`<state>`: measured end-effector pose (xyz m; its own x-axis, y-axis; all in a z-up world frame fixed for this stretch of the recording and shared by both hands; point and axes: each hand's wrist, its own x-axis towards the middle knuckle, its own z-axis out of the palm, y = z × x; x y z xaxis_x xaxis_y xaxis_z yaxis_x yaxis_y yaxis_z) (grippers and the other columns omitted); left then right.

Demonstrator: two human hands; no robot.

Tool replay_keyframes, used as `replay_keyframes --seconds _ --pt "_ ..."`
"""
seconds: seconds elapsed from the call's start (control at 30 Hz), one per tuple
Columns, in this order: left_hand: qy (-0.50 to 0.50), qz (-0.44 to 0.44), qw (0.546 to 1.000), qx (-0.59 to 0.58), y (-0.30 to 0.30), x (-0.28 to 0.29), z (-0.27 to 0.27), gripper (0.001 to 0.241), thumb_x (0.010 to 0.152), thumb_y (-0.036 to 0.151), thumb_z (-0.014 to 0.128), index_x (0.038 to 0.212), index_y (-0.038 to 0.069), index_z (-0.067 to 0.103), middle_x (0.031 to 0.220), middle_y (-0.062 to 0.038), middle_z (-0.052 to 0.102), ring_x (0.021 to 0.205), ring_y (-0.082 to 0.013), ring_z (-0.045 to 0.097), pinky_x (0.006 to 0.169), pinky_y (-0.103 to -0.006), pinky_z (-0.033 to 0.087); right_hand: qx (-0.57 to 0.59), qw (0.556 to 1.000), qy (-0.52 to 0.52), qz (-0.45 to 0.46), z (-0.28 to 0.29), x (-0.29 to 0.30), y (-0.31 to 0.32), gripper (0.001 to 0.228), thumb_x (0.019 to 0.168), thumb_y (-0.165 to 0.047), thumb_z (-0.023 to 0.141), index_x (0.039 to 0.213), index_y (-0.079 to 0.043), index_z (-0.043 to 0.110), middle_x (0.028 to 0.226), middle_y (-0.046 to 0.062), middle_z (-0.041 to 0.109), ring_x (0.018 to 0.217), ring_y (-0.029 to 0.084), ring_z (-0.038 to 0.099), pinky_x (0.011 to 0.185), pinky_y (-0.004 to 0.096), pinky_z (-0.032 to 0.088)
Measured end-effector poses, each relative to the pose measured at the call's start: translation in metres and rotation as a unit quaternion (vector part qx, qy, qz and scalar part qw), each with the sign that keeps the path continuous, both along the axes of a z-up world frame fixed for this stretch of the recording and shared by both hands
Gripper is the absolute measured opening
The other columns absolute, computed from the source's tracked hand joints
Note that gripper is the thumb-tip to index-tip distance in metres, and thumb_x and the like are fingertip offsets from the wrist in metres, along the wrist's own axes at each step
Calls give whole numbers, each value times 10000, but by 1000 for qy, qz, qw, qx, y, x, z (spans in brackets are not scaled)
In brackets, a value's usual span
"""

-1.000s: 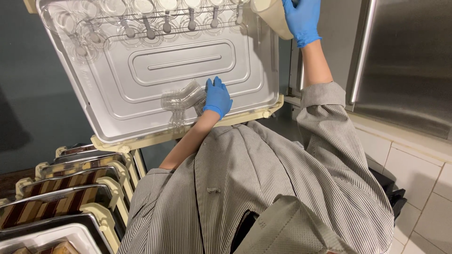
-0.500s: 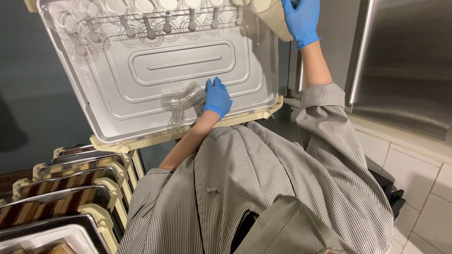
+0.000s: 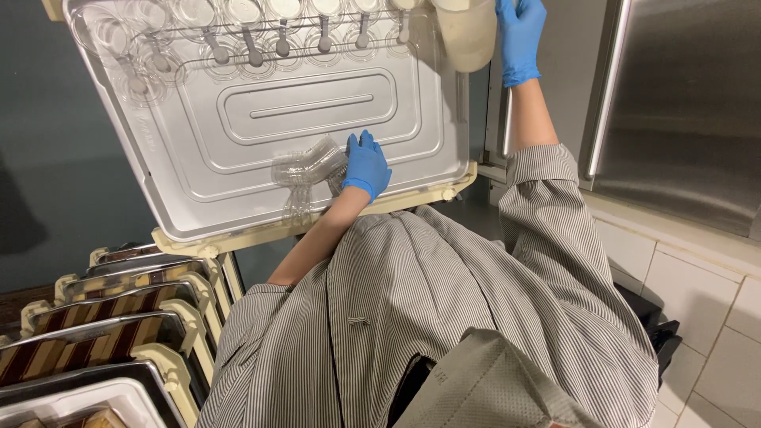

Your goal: Pouring liquid into small cups and organizing trays of packaged cakes in a bakery kitchen.

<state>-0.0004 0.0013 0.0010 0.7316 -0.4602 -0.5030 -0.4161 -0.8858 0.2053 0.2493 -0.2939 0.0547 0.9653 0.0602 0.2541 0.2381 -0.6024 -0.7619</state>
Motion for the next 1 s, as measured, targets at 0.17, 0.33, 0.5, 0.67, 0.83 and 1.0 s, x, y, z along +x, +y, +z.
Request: replay_keyframes --seconds 0.17,0.33,0.5,0.67,0.83,1.0 --pt "10 -2 1000 -4 2 2 4 735 985 529 508 1391 -83 549 1471 -231 524 1448 -390 339 1151 -621 238 128 990 57 1 10 -1 11 412 1079 -272 698 818 8 545 674 -5 515 605 107 440 568 326 333" --pt "10 9 1000 -4 0 1 0 743 975 521 520 1404 -86 534 1473 -226 521 1455 -386 327 1148 -619 236 55 994 -22 97 25 2 50 348 1110 -219 720 939 59 599 787 36 539 700 141 466 629 353 395" --pt "-7 26 1000 -17 -1 -3 -11 747 958 527 526 1400 -76 535 1477 -238 514 1450 -378 322 1145 -611 230 -57 995 1 81 34 8 82 362 1063 -250 756 894 49 645 691 44 568 606 139 485 570 342 407" --pt "1 29 999 -21 1 -3 -5 726 975 517 521 1393 -75 552 1476 -225 527 1469 -369 325 1149 -614 235 -156 983 -10 93 42 9 99 394 1065 -295 775 840 13 676 628 68 595 545 179 509 554 353 416" --pt "8 23 1000 -16 3 -1 0 722 981 523 514 1388 -72 553 1470 -227 528 1462 -370 333 1142 -616 244 -197 976 -24 87 56 8 111 444 1067 -334 790 801 0 667 602 83 580 524 219 511 547 368 412" --pt "-1 14 1000 -7 2 -1 0 728 982 524 500 1393 -76 548 1465 -224 529 1451 -369 336 1133 -610 253 -183 975 -62 109 63 4 116 331 1056 -293 778 898 -9 712 674 79 639 574 199 591 568 338 476"
